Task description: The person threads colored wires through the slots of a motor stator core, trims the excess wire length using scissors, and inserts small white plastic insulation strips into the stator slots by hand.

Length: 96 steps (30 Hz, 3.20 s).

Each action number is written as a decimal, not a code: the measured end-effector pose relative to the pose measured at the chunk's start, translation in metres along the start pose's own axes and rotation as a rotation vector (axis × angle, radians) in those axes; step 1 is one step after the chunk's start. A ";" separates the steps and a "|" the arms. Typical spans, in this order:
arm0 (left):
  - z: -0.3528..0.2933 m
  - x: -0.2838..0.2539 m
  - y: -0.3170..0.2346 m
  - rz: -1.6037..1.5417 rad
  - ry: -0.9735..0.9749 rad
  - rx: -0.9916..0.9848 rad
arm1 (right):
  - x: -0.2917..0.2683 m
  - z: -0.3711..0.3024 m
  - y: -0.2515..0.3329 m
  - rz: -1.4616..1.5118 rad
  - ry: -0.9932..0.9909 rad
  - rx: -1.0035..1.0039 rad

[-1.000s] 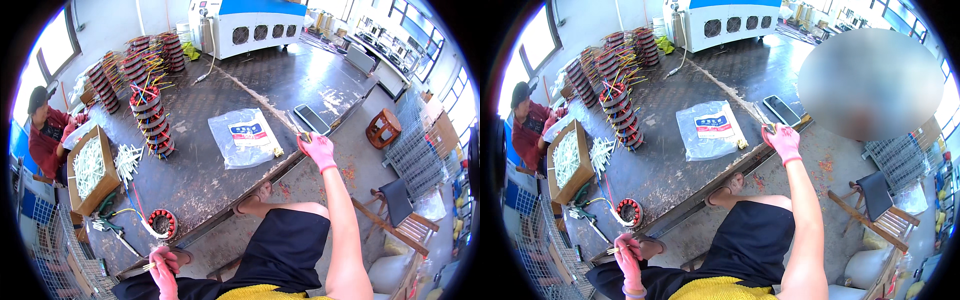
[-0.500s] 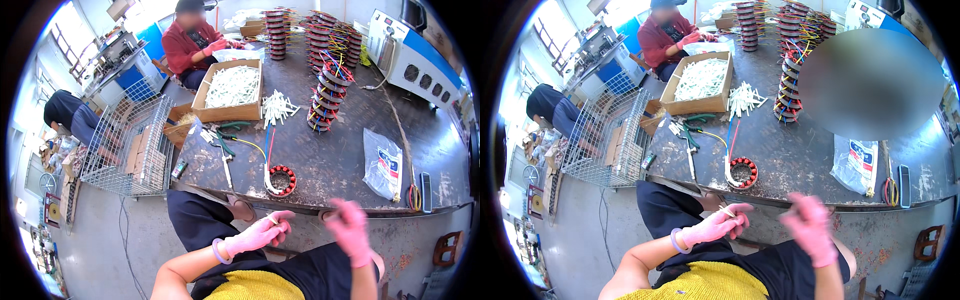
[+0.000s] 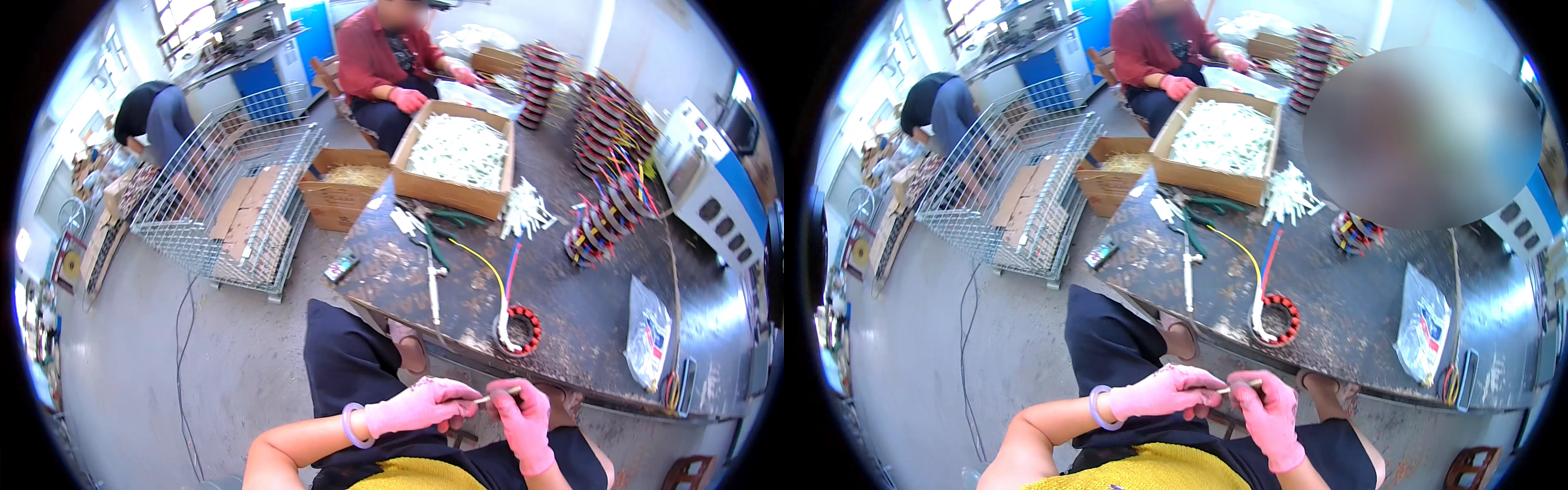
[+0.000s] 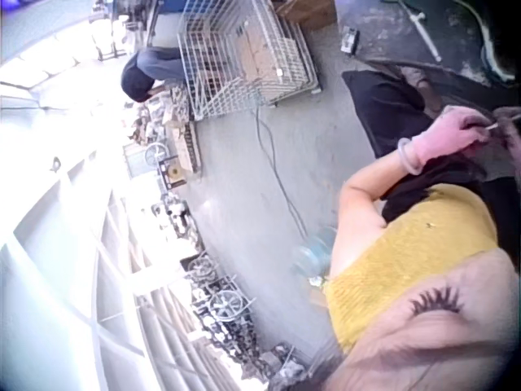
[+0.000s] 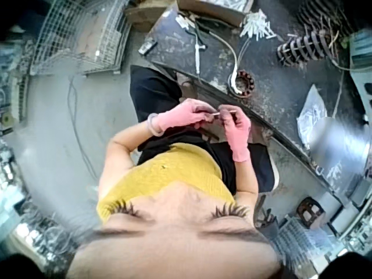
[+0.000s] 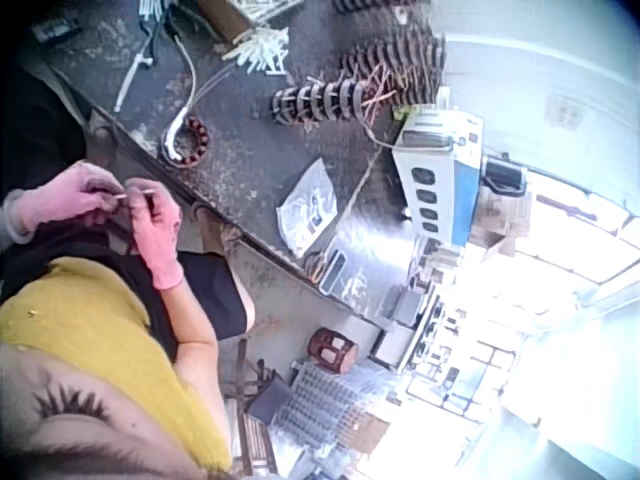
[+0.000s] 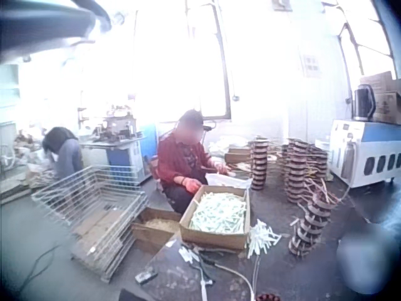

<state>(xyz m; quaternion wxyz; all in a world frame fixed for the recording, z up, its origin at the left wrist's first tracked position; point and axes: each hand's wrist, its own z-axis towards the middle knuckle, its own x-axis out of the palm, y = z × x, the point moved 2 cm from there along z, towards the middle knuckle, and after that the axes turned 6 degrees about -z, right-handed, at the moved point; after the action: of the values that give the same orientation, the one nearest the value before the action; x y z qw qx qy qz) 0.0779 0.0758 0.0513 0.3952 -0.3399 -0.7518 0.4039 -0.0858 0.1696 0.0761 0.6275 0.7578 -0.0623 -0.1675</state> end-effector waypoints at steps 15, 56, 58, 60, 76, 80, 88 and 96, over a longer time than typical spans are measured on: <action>-0.026 -0.340 -0.197 1.361 -1.466 0.649 | 0.040 0.003 0.034 0.086 0.239 -0.070; -0.108 -0.114 -0.036 1.326 -0.474 0.265 | 0.001 -0.032 -0.036 -0.552 0.476 -0.307; -0.073 -0.111 -0.046 1.338 -0.445 0.465 | -0.035 -0.044 -0.043 -0.688 0.348 -0.206; -0.032 -0.091 -0.072 1.544 -0.374 0.611 | -0.083 -0.066 -0.051 -0.847 0.113 -0.132; 0.037 -0.125 -0.069 1.981 0.023 0.667 | -0.211 -0.202 -0.101 -1.414 -0.113 0.910; 0.008 -0.134 -0.087 2.004 -0.069 0.729 | -0.212 -0.220 -0.099 -1.373 -0.158 0.975; 0.017 -0.171 -0.081 2.082 -0.076 0.592 | -0.215 -0.238 -0.142 -1.473 -0.012 0.743; 0.020 -0.169 -0.069 1.975 -0.234 0.520 | -0.175 -0.198 -0.063 -1.122 -0.054 0.741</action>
<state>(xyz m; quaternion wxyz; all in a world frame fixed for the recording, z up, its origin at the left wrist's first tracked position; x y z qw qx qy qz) 0.1240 -0.1019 0.0505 -0.1277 -0.6691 -0.0597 0.7297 -0.1913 0.4200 0.0765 0.1422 0.8361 0.2721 -0.4546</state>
